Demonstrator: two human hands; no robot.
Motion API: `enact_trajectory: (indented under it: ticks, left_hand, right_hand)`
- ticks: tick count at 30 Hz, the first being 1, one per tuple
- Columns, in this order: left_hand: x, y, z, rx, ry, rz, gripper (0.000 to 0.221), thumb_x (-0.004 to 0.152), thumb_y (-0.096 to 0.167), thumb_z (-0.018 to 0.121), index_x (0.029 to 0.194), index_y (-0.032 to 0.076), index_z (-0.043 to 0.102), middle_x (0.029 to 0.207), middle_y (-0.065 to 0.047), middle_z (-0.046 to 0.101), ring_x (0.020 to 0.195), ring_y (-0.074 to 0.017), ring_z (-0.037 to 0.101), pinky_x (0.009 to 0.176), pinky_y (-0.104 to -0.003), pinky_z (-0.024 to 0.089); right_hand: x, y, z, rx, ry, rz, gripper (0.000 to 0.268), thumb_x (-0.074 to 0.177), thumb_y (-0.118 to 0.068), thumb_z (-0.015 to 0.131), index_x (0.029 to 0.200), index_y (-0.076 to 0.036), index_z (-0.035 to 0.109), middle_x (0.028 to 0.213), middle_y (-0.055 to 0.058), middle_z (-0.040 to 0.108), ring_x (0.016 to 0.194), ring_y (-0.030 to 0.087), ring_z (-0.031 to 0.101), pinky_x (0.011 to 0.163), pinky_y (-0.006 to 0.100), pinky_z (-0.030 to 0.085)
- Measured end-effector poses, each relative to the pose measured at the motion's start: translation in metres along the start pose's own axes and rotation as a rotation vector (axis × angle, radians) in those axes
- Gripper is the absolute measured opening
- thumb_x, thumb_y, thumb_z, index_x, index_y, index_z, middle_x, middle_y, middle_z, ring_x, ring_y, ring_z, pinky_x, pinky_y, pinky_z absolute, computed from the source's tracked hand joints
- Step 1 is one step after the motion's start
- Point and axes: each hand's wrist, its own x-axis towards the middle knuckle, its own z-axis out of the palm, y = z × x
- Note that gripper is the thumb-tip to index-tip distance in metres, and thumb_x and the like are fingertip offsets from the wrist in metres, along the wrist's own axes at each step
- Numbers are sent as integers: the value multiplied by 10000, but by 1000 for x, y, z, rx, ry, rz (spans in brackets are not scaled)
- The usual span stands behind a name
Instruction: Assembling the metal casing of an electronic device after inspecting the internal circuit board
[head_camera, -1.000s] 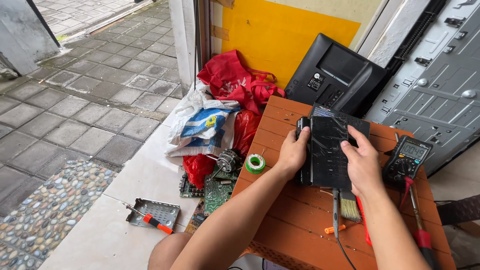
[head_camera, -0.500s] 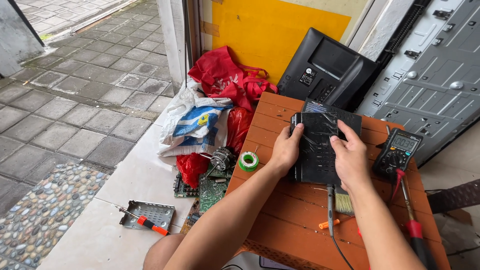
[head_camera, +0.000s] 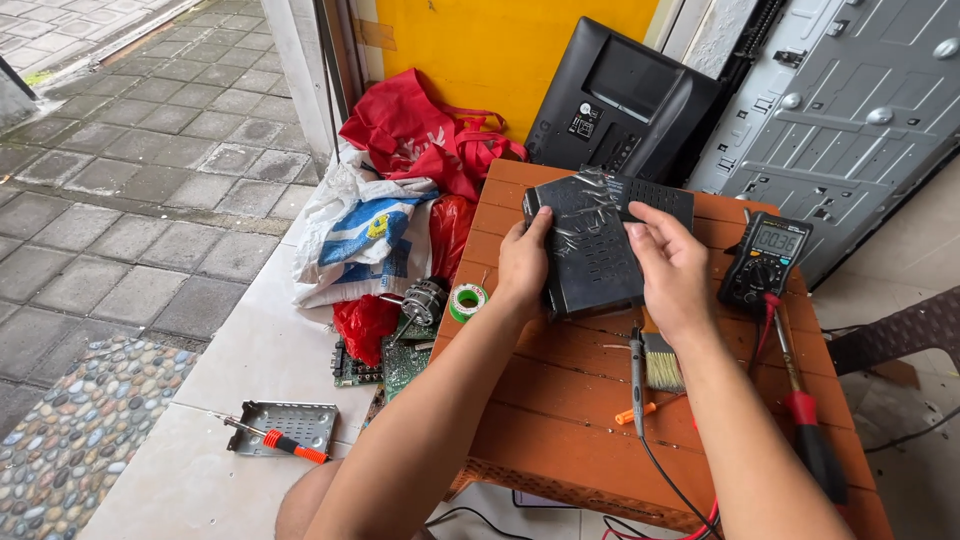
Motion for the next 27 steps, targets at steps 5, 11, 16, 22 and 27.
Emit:
enact_trajectory:
  ticks: [5, 11, 16, 22, 27]
  left_hand:
    - [4, 0, 0, -37, 54, -27, 677, 874, 590, 654, 1318, 79, 642, 1150, -186, 677, 1130, -304, 654, 910, -431, 558]
    - [16, -9, -3, -103, 151, -29, 616, 868, 572, 670, 1245, 85, 680, 1079, -168, 685, 1067, -284, 670, 853, -400, 572]
    - [18, -12, -2, -89, 175, -57, 602, 867, 566, 669, 1224, 82, 694, 1072, -171, 698, 1073, -290, 678, 853, -405, 572]
    - [10, -4, -3, -45, 228, -107, 661, 862, 606, 644, 1290, 103, 669, 1212, -186, 693, 1231, -331, 639, 980, -419, 533]
    - [10, -3, -3, 54, 271, -31, 701, 872, 632, 604, 1324, 98, 641, 1246, -191, 679, 1269, -336, 614, 1028, -447, 511]
  right_hand:
    - [-11, -26, 10, -223, -59, -76, 419, 997, -248, 680, 1382, -89, 642, 1288, 196, 645, 1186, 318, 623, 985, 436, 516]
    - [-13, -29, 18, -200, -162, -3, 450, 1063, -229, 503, 1474, -50, 543, 1477, 216, 539, 1409, 364, 462, 1144, 523, 379]
    - [-16, -23, 24, -136, -97, 105, 376, 1062, -245, 531, 1399, -125, 648, 1316, 126, 680, 1288, 255, 591, 1044, 462, 484]
    - [-14, -12, 24, 172, -36, 182, 176, 1046, -154, 580, 1067, -77, 737, 1021, 24, 687, 1003, 115, 554, 945, 306, 506]
    - [-15, -5, 20, 260, -4, 281, 131, 1003, -151, 632, 946, -100, 739, 935, -35, 662, 955, 74, 528, 943, 280, 479]
